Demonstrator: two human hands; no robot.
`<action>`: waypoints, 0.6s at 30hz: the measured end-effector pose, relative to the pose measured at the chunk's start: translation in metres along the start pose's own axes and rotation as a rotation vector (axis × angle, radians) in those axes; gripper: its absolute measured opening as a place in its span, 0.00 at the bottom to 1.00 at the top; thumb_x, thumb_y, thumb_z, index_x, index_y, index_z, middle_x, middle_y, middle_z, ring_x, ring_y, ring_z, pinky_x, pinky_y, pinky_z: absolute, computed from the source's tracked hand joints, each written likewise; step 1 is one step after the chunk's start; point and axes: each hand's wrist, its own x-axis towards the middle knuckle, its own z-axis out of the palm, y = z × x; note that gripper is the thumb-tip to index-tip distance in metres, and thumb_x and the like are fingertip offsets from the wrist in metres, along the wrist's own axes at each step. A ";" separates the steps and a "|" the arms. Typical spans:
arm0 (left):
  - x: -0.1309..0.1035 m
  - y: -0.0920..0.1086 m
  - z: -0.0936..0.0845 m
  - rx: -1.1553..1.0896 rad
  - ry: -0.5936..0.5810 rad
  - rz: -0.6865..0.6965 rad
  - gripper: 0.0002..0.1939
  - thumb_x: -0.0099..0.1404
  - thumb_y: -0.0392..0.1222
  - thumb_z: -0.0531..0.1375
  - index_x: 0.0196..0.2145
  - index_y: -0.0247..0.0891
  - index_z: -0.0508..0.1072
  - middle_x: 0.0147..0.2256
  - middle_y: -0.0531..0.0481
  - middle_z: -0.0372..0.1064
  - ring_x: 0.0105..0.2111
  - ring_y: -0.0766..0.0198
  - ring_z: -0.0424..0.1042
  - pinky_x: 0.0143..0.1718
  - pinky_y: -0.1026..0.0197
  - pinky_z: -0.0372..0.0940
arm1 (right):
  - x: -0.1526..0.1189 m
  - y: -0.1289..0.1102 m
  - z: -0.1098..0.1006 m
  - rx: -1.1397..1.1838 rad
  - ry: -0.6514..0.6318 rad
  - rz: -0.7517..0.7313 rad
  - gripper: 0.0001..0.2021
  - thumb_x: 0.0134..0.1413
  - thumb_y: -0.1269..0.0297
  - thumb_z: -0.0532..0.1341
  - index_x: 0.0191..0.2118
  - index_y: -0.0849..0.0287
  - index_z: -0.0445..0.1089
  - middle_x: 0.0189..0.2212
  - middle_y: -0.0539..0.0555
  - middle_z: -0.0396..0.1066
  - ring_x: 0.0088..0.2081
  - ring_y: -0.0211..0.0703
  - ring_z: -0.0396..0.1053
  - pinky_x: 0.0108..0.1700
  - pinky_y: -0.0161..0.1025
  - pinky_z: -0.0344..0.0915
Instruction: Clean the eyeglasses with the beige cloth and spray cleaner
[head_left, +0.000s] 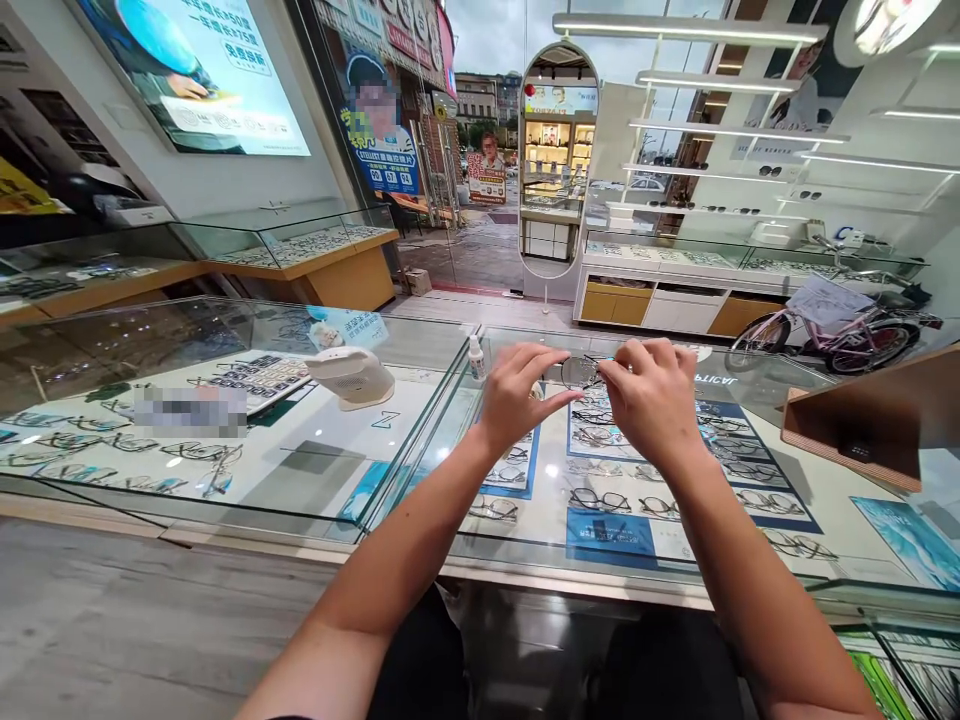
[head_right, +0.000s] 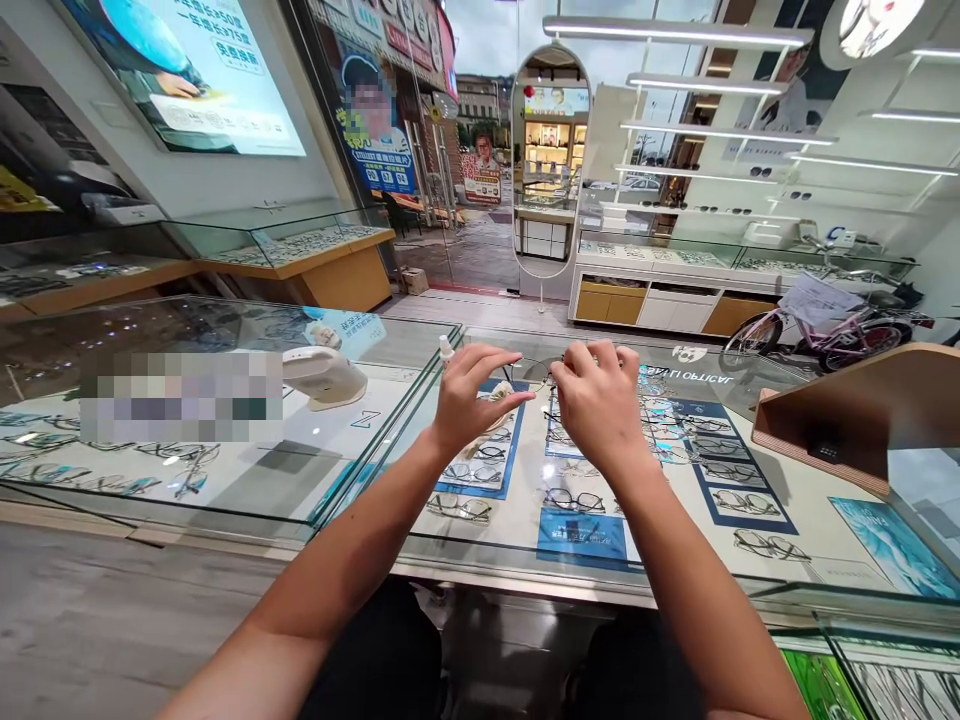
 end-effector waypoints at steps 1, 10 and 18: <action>0.001 0.002 -0.001 -0.016 -0.011 -0.022 0.28 0.60 0.58 0.74 0.54 0.45 0.80 0.47 0.44 0.80 0.49 0.51 0.77 0.56 0.48 0.68 | 0.002 -0.001 -0.004 -0.013 -0.013 -0.009 0.13 0.68 0.72 0.58 0.39 0.50 0.79 0.40 0.58 0.75 0.48 0.58 0.62 0.51 0.55 0.49; 0.012 0.016 -0.009 -0.166 -0.024 -0.102 0.26 0.64 0.55 0.72 0.56 0.44 0.78 0.50 0.43 0.81 0.51 0.53 0.78 0.53 0.50 0.72 | 0.030 0.000 -0.037 -0.001 -0.088 -0.068 0.13 0.71 0.64 0.57 0.37 0.52 0.79 0.41 0.59 0.75 0.46 0.57 0.63 0.49 0.54 0.55; 0.063 0.032 -0.035 -0.172 0.152 -0.085 0.26 0.63 0.57 0.72 0.55 0.46 0.79 0.48 0.45 0.80 0.49 0.58 0.78 0.41 0.60 0.74 | 0.038 0.027 -0.067 0.433 0.056 0.098 0.32 0.60 0.50 0.70 0.66 0.51 0.65 0.58 0.61 0.73 0.58 0.61 0.71 0.60 0.58 0.67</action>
